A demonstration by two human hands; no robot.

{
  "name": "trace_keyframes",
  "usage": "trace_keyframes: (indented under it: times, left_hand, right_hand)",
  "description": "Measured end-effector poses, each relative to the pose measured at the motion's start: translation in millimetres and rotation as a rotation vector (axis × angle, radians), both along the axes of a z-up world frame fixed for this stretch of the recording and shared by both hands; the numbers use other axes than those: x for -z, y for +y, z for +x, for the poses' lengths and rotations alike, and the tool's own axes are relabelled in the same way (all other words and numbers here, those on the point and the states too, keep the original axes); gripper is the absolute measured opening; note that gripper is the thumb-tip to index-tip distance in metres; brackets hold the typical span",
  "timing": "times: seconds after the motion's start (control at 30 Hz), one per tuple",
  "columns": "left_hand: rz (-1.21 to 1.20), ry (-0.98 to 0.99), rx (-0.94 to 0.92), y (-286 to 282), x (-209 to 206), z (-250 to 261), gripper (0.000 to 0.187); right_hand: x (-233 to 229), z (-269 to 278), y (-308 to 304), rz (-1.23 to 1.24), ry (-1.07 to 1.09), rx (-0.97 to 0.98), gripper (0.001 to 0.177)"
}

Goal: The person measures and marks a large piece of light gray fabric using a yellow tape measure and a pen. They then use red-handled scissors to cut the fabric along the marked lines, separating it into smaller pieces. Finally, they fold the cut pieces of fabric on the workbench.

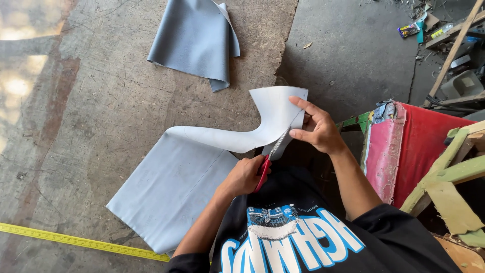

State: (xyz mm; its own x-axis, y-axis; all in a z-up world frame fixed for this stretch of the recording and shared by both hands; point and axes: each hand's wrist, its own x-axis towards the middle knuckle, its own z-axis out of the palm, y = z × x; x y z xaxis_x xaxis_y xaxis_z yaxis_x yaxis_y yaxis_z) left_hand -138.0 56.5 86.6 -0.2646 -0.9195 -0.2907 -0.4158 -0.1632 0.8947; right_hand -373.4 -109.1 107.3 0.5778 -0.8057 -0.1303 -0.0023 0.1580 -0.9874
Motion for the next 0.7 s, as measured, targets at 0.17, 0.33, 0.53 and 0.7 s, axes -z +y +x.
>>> trace_keyframes:
  times: [0.17,0.33,0.53,0.7]
  left_hand:
    - [-0.017,0.008,-0.009,-3,-7,-6,0.031]
    - [-0.022,0.033,-0.024,-3,-12,-14,0.034]
    - [-0.059,0.023,-0.026,1,-17,-17,0.027]
    - [-0.070,0.017,-0.028,3,-18,-15,0.030]
  right_hand:
    - [-17,-1,3,0.018,-0.035,-0.047,0.096]
    - [-18,6,13,0.042,-0.088,-0.094,0.101]
    - [-3,-3,10,0.040,-0.080,-0.040,0.089]
    - [-7,-10,3,0.030,-0.064,-0.038,0.078]
